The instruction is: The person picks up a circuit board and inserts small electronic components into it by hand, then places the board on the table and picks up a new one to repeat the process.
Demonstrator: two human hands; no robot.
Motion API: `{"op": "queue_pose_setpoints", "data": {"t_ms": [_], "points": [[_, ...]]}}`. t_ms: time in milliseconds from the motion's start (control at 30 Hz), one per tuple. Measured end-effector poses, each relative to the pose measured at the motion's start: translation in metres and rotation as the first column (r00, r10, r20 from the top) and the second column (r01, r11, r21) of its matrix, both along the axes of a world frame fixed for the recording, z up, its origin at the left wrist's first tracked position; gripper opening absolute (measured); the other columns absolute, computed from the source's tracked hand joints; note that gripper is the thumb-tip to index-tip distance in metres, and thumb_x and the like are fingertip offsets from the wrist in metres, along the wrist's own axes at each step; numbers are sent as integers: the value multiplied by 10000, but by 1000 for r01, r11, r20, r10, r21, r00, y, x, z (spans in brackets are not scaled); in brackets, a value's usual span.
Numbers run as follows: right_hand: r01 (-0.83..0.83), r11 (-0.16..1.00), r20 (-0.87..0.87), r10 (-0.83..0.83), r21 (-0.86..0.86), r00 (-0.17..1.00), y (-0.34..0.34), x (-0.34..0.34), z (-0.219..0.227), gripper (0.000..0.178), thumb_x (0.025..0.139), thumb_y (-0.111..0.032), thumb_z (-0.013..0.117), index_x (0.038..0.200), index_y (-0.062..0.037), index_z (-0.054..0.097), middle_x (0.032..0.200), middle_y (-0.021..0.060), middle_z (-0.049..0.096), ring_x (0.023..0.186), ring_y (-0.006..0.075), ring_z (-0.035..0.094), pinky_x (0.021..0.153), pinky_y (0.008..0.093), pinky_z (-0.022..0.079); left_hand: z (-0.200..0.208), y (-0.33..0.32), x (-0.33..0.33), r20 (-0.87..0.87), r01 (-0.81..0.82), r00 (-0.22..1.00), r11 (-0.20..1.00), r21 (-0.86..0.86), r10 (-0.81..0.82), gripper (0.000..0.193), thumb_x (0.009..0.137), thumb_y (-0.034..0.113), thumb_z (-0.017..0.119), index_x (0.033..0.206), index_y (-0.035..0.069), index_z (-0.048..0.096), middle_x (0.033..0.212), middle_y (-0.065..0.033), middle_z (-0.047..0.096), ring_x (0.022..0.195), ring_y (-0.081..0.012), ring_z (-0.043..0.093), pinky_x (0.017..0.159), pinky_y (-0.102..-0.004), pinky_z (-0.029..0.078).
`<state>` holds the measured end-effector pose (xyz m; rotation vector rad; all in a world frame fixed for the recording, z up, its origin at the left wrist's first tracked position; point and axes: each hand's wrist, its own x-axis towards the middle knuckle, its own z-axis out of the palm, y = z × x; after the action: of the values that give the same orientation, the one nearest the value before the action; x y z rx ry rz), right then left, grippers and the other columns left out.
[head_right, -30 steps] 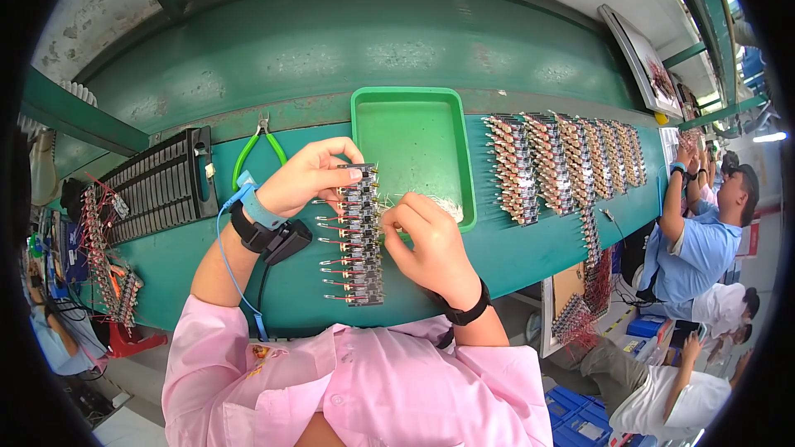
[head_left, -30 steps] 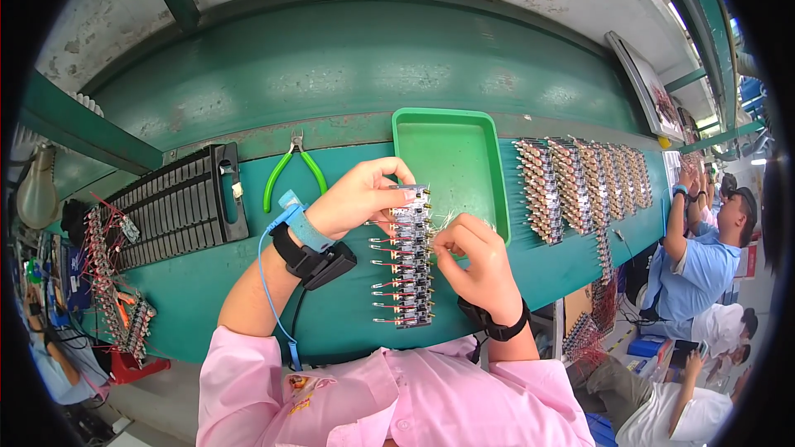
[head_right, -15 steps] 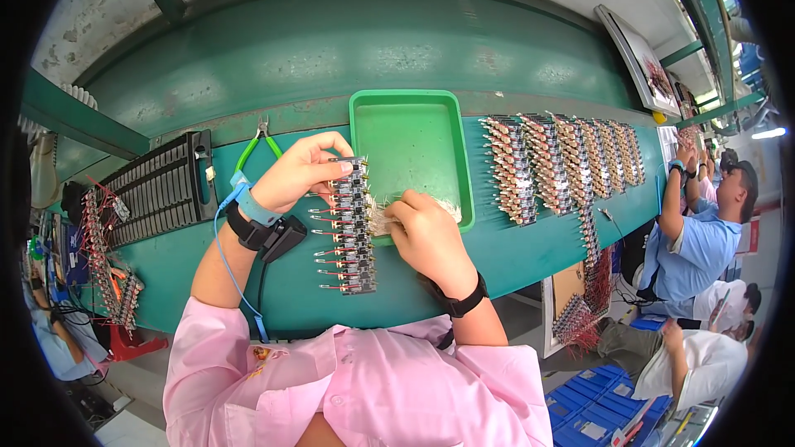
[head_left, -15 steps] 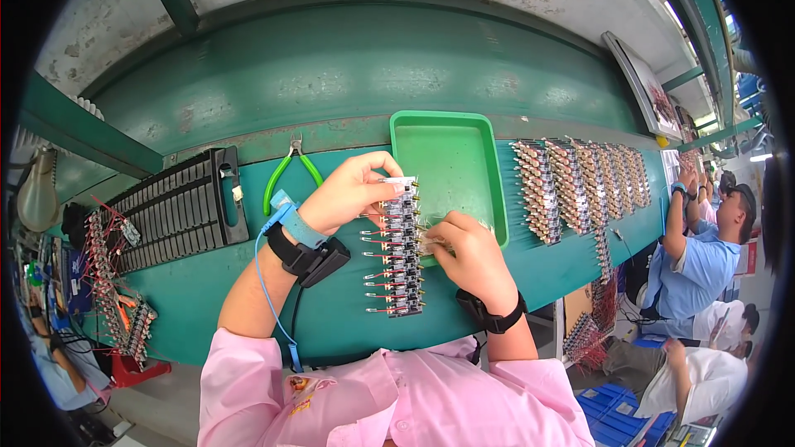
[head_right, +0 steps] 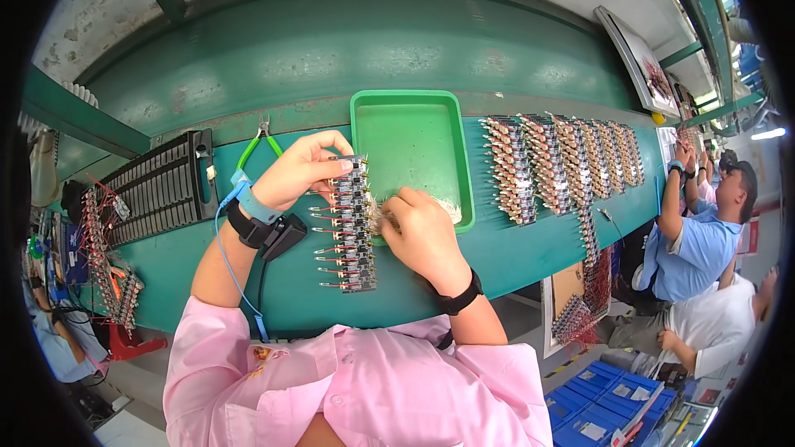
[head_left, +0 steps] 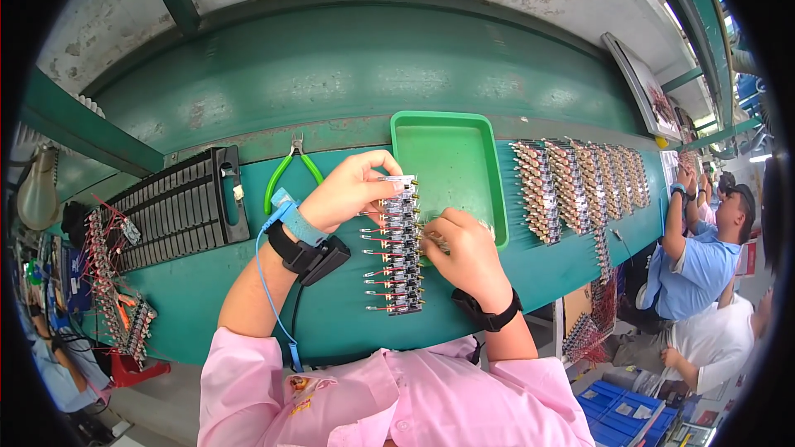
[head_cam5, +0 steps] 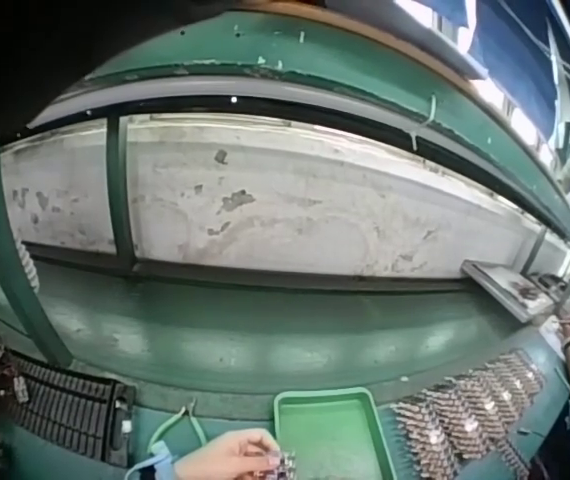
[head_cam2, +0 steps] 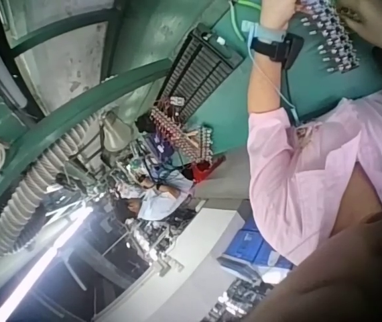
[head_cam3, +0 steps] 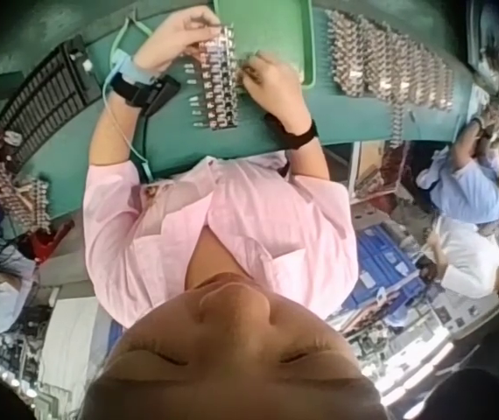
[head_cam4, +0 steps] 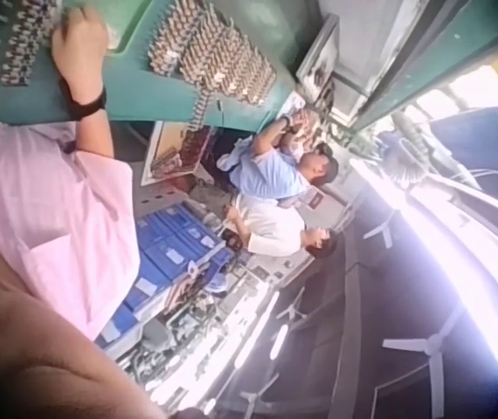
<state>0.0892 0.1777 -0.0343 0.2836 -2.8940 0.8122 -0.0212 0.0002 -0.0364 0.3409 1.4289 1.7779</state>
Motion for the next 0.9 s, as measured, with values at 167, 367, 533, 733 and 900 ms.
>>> {"op": "queue_pose_setpoints", "data": {"t_ms": [167, 367, 533, 733, 900], "points": [[-33, 999, -45, 34, 27, 998, 0, -3, -6, 72, 654, -9, 610, 711, -30, 572, 684, 80, 515, 664, 255, 538, 576, 344, 434, 0, 1, 0, -1, 0, 1000, 1000, 13, 0, 100, 833, 116, 561, 873, 52, 496, 728, -36, 606, 570, -63, 560, 482, -177, 444], [33, 999, -104, -36, -35, 994, 6, 3, 6, 112, 630, 36, 615, 712, -23, 568, 676, 79, 517, 649, 248, 535, 565, 323, 431, -1, 0, 0, -1, -9, 1000, 1000, 5, 9, 97, 834, 111, 556, 874, 51, 492, 733, -38, 606, 572, -67, 563, 490, -183, 457], [-83, 994, -176, 69, -68, 982, 3, 6, 15, 133, 617, 56, 618, 718, -11, 563, 681, 84, 518, 623, 239, 528, 547, 319, 427, 2, 4, 3, 9, -15, 1000, 1000, 16, 15, 93, 834, 106, 553, 872, 50, 489, 730, -39, 605, 571, -70, 566, 492, -185, 464], [-111, 974, -162, 80, -196, 984, 0, 7, 19, 124, 645, 70, 602, 732, -7, 555, 684, 69, 515, 592, 191, 518, 521, 283, 413, 0, 5, 4, 21, -24, 1000, 999, 47, 23, 95, 836, 105, 551, 876, 50, 485, 714, -34, 599, 568, -71, 567, 497, -187, 470], [-25, 933, -40, 11, -360, 999, 0, 11, 21, 122, 670, 92, 578, 741, -1, 544, 694, 61, 515, 589, 155, 510, 508, 244, 398, 2, 4, 4, -2, -14, 1000, 1000, 24, 14, 93, 837, 103, 546, 881, 52, 482, 730, -32, 598, 595, -72, 573, 513, -192, 478]]}}
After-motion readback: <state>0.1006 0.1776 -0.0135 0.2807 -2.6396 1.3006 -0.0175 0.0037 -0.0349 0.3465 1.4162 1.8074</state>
